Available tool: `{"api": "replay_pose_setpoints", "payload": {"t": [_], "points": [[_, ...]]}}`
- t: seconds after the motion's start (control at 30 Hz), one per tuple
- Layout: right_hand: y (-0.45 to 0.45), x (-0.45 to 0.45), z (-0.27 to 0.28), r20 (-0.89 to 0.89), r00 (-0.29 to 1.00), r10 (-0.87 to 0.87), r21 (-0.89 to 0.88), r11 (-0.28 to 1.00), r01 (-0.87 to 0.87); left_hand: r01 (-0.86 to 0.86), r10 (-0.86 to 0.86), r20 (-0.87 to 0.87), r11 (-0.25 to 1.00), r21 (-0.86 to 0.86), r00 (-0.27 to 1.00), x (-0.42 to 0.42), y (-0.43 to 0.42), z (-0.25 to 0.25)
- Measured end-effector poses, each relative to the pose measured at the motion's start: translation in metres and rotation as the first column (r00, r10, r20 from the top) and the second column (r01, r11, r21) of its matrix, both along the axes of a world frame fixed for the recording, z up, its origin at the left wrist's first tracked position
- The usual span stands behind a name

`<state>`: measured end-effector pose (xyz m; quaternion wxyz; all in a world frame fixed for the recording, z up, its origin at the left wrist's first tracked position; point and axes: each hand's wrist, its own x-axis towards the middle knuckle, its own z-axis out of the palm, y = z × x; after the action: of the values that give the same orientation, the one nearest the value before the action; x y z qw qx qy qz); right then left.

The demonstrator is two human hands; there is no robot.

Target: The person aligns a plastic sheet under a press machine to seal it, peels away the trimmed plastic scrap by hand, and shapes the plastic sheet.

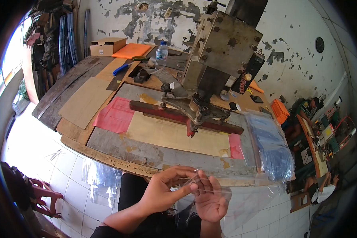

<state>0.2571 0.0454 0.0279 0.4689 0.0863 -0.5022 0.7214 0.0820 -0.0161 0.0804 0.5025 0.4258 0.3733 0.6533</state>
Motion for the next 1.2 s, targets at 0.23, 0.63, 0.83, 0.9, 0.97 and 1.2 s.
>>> {"api": "replay_pose_setpoints", "payload": {"t": [0.23, 0.63, 0.83, 0.9, 0.97, 1.2], "points": [[-0.006, -0.002, 0.002, 0.048, 0.997, 0.052, -0.024, 0.998, -0.051, 0.016, -0.014, 0.277, 1.000, -0.005, 0.961, 0.007, 0.002, -0.014], [-0.015, 0.014, -0.017, 0.379, 0.866, -0.327, 0.105, 0.945, 0.310, 0.068, -0.070, 0.034, 0.997, 0.043, 0.997, 0.006, 0.002, -0.038], [-0.012, 0.001, -0.017, 0.313, 0.826, -0.468, 0.098, 0.881, 0.462, 0.113, -0.110, -0.068, 0.993, 0.042, 0.992, 0.014, -0.004, -0.021], [-0.015, -0.006, -0.016, 0.341, 0.783, -0.520, 0.132, 0.851, 0.508, 0.111, -0.109, -0.070, 0.994, 0.020, 0.992, 0.014, -0.002, -0.023], [-0.016, -0.008, -0.011, 0.366, 0.736, -0.569, 0.168, 0.819, 0.549, 0.056, -0.055, -0.037, 0.998, 0.034, 0.998, 0.014, 0.000, -0.026], [-0.012, 0.004, 0.005, 0.165, 0.304, -0.938, 0.825, 0.300, 0.478, -0.101, 0.140, -0.314, 0.985, 0.137, 0.939, 0.008, 0.001, -0.028]]}}
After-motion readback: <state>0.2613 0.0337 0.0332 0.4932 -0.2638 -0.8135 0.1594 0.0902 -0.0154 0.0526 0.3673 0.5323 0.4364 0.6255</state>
